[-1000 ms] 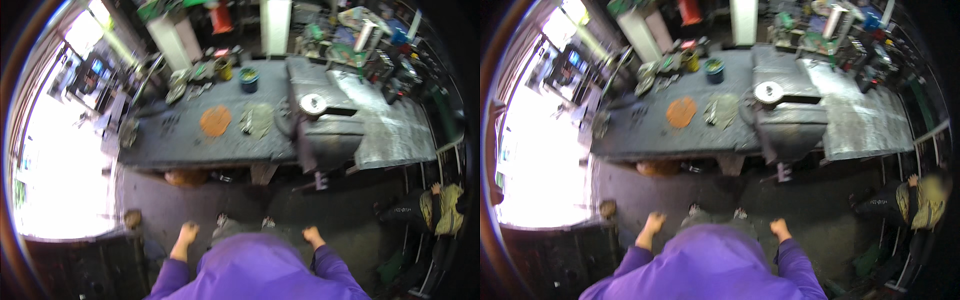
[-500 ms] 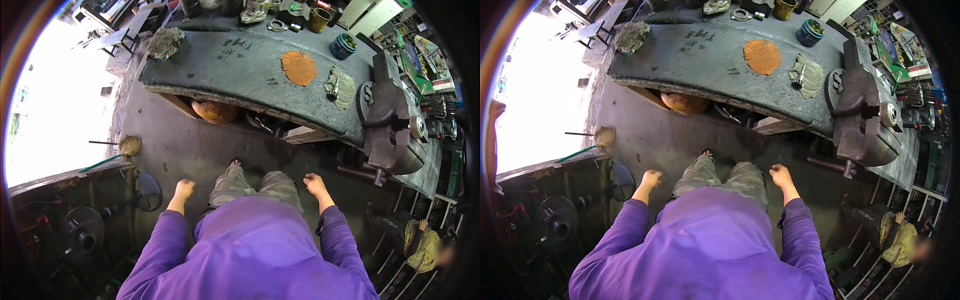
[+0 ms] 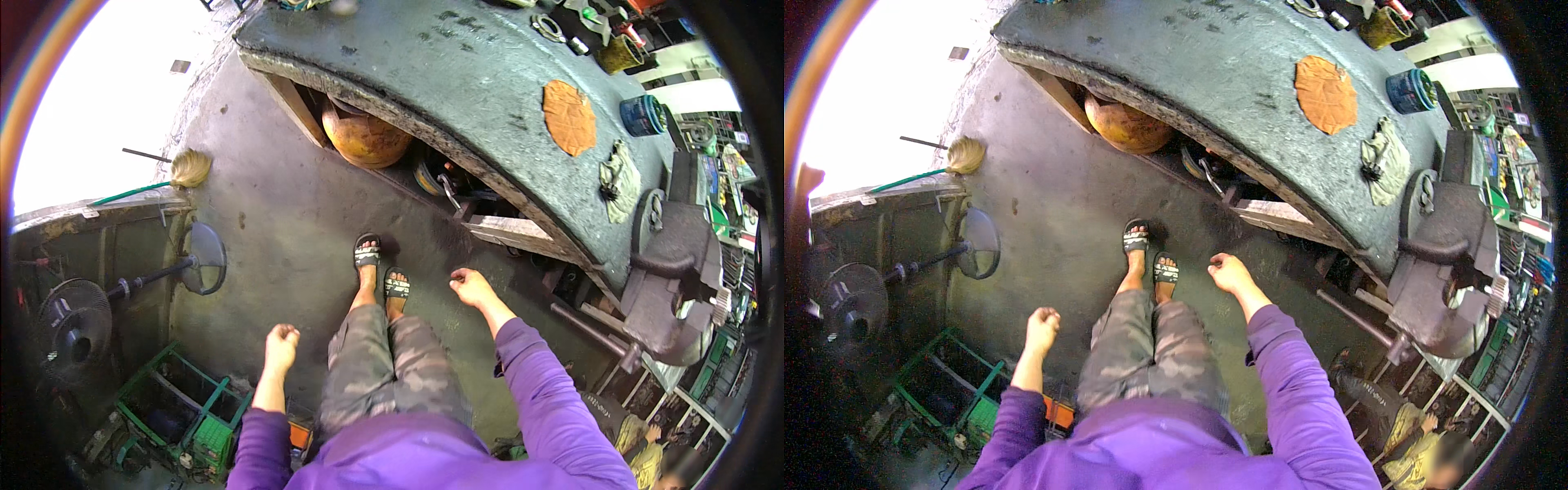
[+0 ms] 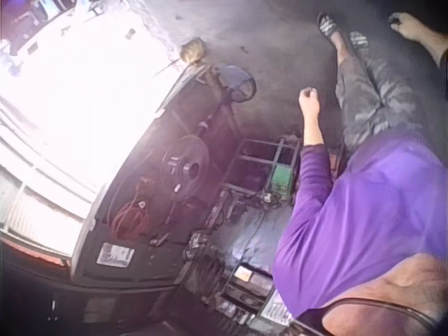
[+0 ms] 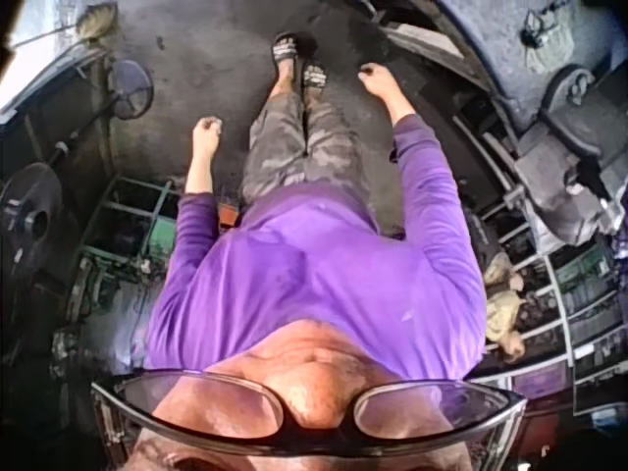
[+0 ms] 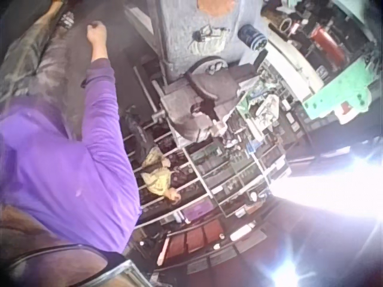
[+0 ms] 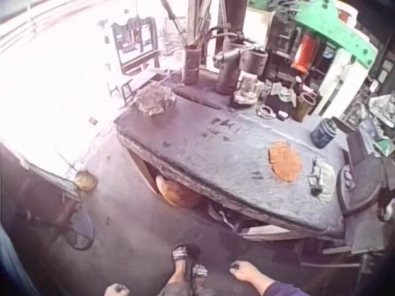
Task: The person applies grease to a gear, fits a bearing and a washer onto it, and then slides a cylindrical sleeve over the assembly. The person places the assembled unit into a hydraulic press and operates the press to seat the components.
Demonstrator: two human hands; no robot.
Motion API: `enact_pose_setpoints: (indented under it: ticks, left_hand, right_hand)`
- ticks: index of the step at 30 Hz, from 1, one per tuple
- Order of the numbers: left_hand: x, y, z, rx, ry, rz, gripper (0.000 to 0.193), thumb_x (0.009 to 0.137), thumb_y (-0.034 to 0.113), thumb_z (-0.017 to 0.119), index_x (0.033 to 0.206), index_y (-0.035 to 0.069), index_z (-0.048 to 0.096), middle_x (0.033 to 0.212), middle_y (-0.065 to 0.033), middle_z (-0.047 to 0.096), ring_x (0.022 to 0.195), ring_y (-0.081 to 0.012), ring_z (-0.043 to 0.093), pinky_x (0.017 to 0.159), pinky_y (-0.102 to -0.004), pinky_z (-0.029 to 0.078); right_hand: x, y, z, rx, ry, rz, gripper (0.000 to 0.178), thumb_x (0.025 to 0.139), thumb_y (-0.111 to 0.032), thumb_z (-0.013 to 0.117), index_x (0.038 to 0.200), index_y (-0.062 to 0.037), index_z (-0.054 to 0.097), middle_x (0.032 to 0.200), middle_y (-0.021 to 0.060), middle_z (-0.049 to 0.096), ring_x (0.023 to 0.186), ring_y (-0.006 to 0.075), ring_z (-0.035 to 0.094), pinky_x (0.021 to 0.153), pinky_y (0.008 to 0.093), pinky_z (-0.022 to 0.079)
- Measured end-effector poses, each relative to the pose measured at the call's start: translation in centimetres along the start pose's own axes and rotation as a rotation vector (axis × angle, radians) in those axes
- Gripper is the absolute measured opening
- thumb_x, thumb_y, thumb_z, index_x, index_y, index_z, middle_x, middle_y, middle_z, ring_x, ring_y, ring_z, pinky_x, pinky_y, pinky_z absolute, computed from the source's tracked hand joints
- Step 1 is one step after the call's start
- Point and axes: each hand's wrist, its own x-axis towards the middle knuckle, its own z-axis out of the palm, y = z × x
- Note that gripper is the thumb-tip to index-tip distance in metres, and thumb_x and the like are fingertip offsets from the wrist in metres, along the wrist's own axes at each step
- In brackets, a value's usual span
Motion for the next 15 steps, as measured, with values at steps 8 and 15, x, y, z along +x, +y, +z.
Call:
enact_pose_setpoints:
  ticks: [8, 15]
  left_hand:
    - [-3.2, -0.3, 6.3, 0.443, 0.063, 0.294, 0.057, 0.086, 0.015, 0.083, 0.137, 0.006, 0.059, 0.154, -0.0283, 0.040, 0.139, -0.0496, 0.051, 0.113, -0.0519, 0.049]
    - [10.4, 8.5, 11.4, 0.420, 0.192, 0.680, 0.057, 0.085, 0.012, 0.083, 0.137, 0.007, 0.058, 0.157, -0.0276, 0.039, 0.140, -0.0513, 0.050, 0.113, -0.0535, 0.049]
  right_hand:
    - [5.6, 1.6, 9.9, 0.050, -0.028, 0.008, 0.038, 0.097, -0.025, 0.073, 0.128, -0.0023, 0.074, 0.120, 0.0177, 0.078, 0.114, 0.0298, 0.074, 0.100, 0.0404, 0.056]
    - [12.3, 7.0, 16.5, 0.199, 0.111, 0.064, 0.041, 0.095, -0.025, 0.074, 0.130, -0.0029, 0.072, 0.122, 0.0177, 0.077, 0.116, 0.0313, 0.073, 0.102, 0.0401, 0.055]
